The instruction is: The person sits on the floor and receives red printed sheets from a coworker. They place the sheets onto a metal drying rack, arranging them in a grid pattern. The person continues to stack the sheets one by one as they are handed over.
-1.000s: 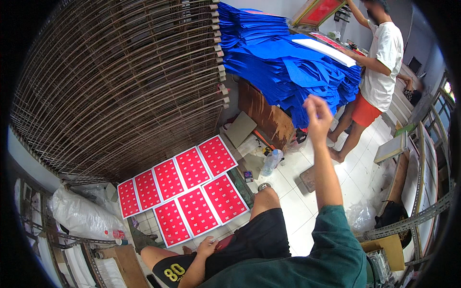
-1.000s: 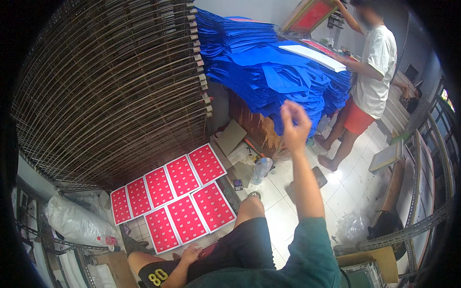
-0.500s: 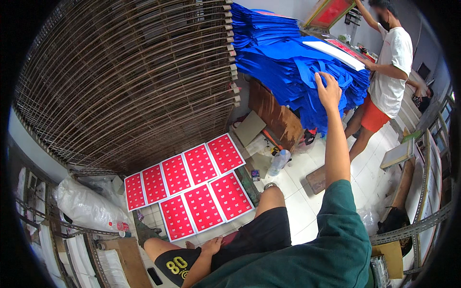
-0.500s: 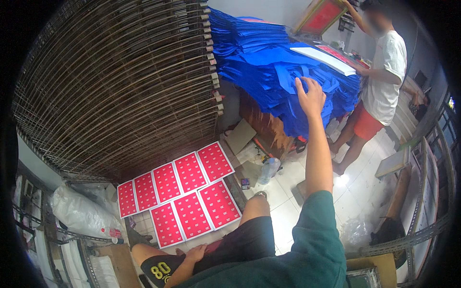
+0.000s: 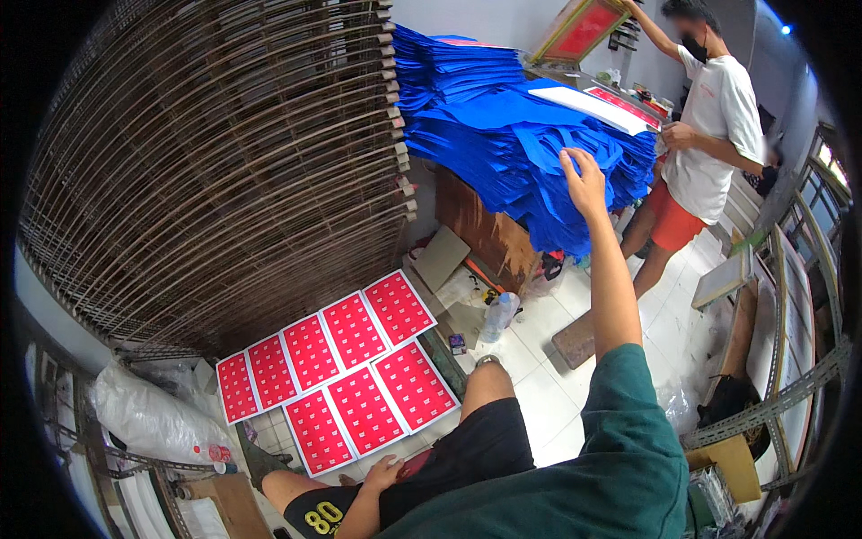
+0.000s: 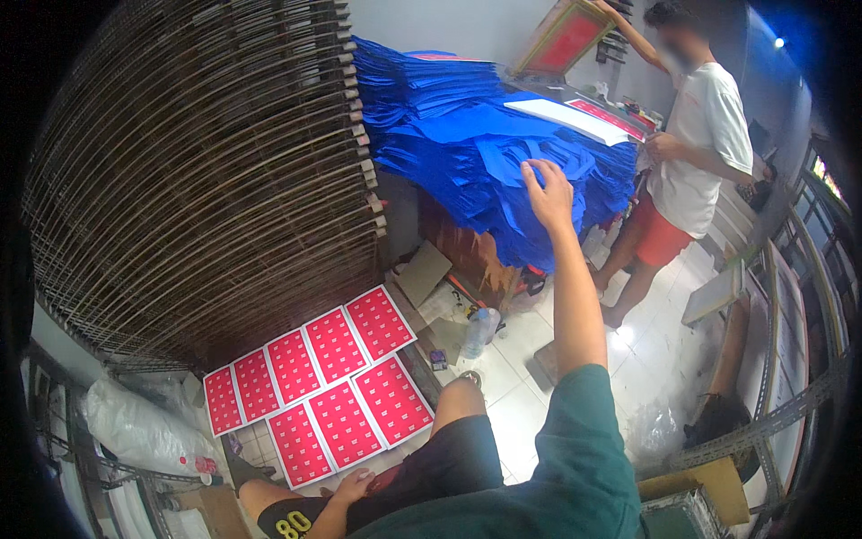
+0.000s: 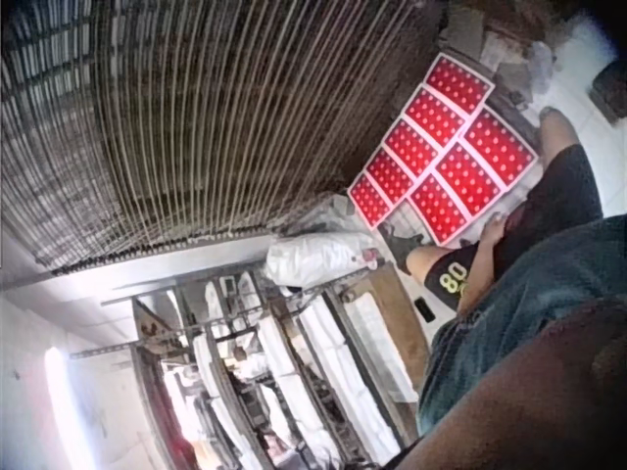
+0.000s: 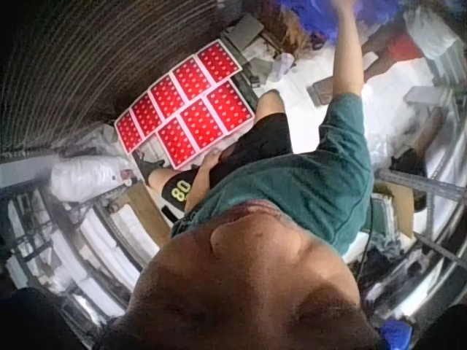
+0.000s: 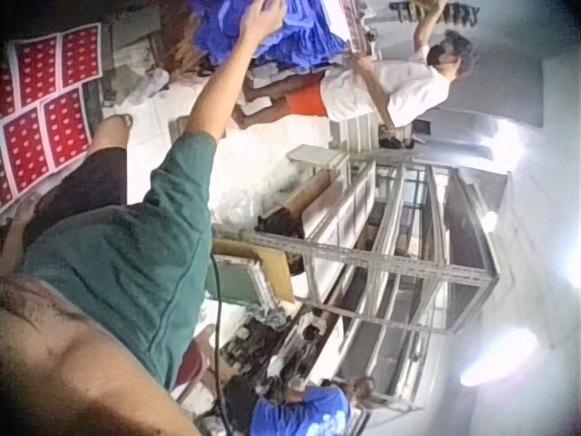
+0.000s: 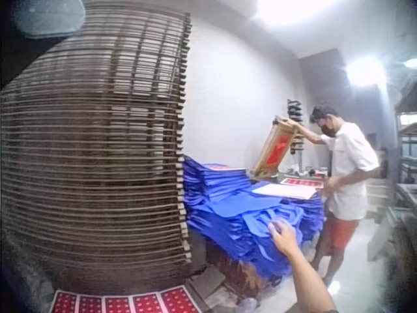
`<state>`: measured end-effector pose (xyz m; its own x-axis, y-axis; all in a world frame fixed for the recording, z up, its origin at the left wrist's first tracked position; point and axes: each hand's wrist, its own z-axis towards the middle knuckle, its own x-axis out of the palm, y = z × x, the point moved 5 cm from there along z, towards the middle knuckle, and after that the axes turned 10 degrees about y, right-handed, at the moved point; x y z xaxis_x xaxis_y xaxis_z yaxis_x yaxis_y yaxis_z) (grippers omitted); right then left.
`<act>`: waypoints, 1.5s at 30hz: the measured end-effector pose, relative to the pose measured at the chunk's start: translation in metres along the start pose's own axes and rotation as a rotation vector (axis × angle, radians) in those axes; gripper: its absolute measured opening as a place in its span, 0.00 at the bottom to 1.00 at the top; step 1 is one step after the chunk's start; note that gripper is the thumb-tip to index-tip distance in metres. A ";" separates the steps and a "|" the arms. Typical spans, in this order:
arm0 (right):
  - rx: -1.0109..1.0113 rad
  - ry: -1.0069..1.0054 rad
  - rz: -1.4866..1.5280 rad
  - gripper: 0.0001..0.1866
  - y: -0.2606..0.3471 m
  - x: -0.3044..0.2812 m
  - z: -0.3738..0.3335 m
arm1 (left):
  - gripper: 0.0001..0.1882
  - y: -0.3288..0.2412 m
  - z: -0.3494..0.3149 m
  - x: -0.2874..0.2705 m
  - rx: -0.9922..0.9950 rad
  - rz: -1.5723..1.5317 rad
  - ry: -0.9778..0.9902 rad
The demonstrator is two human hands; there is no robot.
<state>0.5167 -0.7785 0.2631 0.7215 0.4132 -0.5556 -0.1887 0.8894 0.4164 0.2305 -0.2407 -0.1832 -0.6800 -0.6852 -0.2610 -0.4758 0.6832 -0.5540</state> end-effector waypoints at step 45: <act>0.464 -0.406 1.576 0.27 -0.206 -0.073 0.097 | 0.30 0.049 0.023 -0.007 0.064 -0.028 -0.246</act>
<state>0.5675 -1.0113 0.2876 0.1624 0.6392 0.7517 -0.6949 -0.4668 0.5470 0.2247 -0.2077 -0.2266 -0.5075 -0.7495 -0.4250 -0.4510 0.6514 -0.6102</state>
